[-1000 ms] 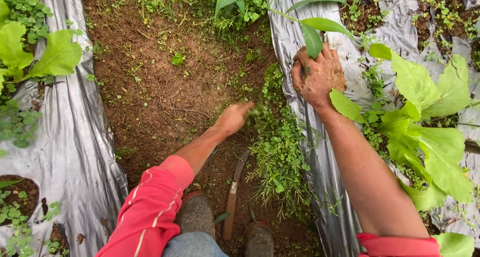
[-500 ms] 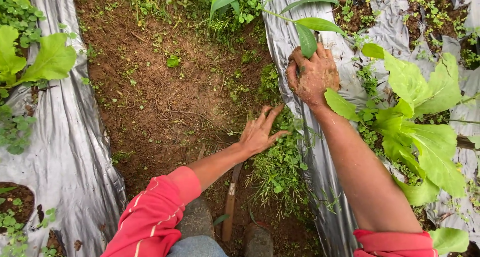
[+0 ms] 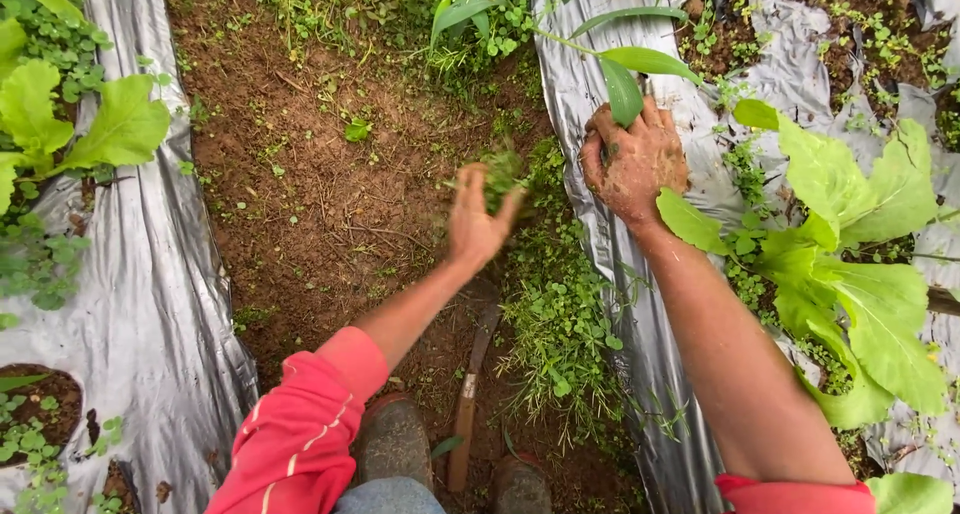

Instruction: The person weeds a garden bed by pulling small plants by hand and using a sickle to cut and clear larger weeds. They gather the removed vegetation into piles and continue clearing the soil between rows of crops.

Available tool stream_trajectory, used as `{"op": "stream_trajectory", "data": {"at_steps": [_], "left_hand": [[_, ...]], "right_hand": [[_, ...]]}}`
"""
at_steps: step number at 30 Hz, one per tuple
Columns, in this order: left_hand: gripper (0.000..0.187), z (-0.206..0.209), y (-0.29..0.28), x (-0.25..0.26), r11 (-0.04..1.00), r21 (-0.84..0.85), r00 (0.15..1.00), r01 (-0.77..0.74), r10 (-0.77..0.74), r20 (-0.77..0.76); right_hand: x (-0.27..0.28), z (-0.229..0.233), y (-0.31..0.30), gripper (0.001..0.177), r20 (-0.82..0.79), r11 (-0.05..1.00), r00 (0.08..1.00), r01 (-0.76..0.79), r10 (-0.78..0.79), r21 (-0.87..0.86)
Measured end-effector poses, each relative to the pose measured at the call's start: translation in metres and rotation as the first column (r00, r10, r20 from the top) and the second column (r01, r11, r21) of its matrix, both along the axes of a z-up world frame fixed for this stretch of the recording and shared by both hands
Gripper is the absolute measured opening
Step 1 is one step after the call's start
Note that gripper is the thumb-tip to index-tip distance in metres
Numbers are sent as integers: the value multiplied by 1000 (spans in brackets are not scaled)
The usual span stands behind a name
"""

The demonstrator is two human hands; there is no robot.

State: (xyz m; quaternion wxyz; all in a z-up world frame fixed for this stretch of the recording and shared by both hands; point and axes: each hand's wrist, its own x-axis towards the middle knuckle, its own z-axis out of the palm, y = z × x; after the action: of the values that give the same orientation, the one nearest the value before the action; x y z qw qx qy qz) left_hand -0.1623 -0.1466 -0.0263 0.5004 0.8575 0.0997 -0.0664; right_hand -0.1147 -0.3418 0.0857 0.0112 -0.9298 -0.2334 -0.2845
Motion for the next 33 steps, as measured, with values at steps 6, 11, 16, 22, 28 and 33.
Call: {"op": "stream_trajectory", "data": {"at_steps": [6, 11, 16, 22, 28, 33], "left_hand": [[30, -19, -48, 26, 957, -223, 973, 188, -150, 174], [32, -74, 7, 64, 977, 84, 959, -198, 211, -191], [56, -52, 39, 41, 887, 347, 942, 306, -335, 27], [65, -109, 46, 52, 635, 528, 753, 564, -658, -13], [46, -57, 54, 11, 622, 218, 658, 752, -731, -182], [48, -74, 35, -48, 448, 286, 453, 847, -890, 53]], "right_hand": [[-2, 6, 1, 5, -41, 999, 999, 27, -28, -29], [-1, 8, 1, 3, -28, 1000, 1000, 9, -9, -20], [-6, 10, 1, 4, -47, 1000, 999, 3, -4, -31], [-3, 12, 3, 4, -28, 999, 1000, 13, -14, -32], [5, -4, -4, 4, -12, 998, 999, 33, -34, -48], [2, -1, -3, 6, -31, 1000, 999, 21, -21, -11]]}}
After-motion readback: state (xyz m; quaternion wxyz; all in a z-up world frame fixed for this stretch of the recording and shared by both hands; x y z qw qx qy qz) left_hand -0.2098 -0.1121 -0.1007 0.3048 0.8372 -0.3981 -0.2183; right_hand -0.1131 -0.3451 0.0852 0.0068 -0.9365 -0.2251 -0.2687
